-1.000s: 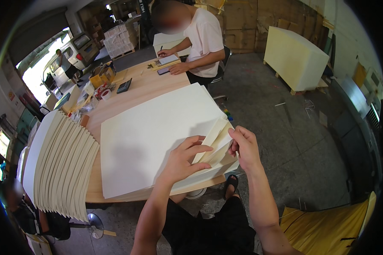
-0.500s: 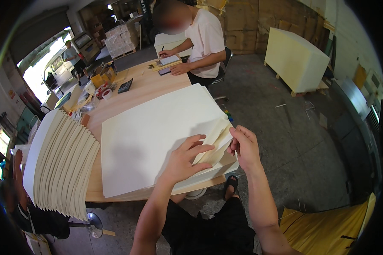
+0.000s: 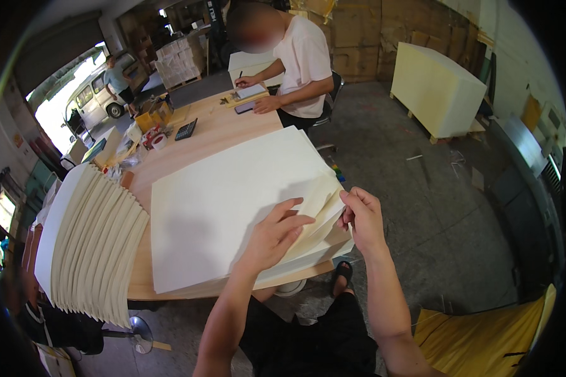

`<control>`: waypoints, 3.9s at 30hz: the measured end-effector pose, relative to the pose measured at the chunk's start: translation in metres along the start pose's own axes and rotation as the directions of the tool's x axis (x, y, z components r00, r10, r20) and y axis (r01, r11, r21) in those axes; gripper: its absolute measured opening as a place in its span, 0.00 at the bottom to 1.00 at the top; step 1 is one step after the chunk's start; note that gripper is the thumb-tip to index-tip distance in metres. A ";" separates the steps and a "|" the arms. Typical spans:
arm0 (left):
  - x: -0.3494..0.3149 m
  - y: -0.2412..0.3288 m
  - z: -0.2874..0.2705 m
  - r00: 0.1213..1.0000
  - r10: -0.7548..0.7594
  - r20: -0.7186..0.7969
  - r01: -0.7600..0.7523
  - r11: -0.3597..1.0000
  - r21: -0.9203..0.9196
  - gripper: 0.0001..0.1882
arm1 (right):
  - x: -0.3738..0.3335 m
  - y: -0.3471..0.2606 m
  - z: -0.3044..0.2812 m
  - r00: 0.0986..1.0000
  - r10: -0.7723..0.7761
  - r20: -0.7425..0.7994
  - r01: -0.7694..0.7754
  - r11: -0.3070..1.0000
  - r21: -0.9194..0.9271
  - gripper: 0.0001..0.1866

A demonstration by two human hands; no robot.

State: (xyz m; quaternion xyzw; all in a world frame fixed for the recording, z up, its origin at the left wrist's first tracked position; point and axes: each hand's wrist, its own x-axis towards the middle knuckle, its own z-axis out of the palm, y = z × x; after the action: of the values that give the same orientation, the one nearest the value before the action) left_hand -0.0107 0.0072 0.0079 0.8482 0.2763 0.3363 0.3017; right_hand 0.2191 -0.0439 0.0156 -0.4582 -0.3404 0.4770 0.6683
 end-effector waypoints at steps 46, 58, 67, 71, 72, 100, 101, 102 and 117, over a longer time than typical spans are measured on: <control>-0.001 -0.004 -0.005 0.969 0.217 0.120 -0.246 0.895 0.373 0.29 | -0.046 0.042 -0.015 0.860 -0.358 0.363 0.510 0.576 -0.639 0.10; -0.006 0.001 -0.006 0.984 0.176 0.020 -0.175 0.946 0.272 0.24 | -0.036 -0.018 -0.020 0.977 -0.178 0.118 0.175 0.346 -0.922 0.23; -0.002 -0.001 -0.007 0.994 0.108 0.021 -0.110 0.987 0.120 0.18 | -0.011 0.013 0.002 0.998 -0.060 -0.035 0.053 0.985 -0.162 0.21; -0.003 -0.008 -0.004 0.996 0.088 0.032 -0.091 0.989 0.114 0.17 | -0.010 0.004 0.001 0.999 0.047 -0.015 -0.048 0.990 -0.133 0.18; -0.002 -0.007 -0.006 0.996 0.088 0.035 -0.091 0.990 0.107 0.17 | -0.008 0.001 0.001 0.997 0.078 -0.004 -0.078 0.993 -0.093 0.17; -0.001 -0.002 -0.008 0.991 0.113 0.070 -0.122 0.980 0.155 0.21 | -0.006 0.011 -0.003 0.995 0.079 0.055 -0.084 0.992 0.093 0.18; 0.000 0.003 -0.008 0.992 0.106 0.075 -0.116 0.981 0.156 0.21 | -0.005 0.011 -0.003 0.996 0.076 0.053 -0.082 0.990 0.116 0.18; 0.000 0.003 -0.008 0.993 0.100 0.068 -0.110 0.981 0.158 0.23 | -0.005 0.012 -0.003 0.996 0.075 0.057 -0.082 0.987 0.141 0.18; 0.000 0.004 -0.005 0.996 0.087 0.021 -0.089 0.986 0.144 0.19 | -0.007 0.014 -0.005 0.999 -0.029 -0.041 0.023 0.988 -0.155 0.22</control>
State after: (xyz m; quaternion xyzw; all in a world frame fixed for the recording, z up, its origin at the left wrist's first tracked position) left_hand -0.0134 0.0067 0.0135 0.8817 0.2602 0.3221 0.2263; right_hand 0.2170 -0.0499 0.0003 -0.5143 -0.3680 0.4305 0.6441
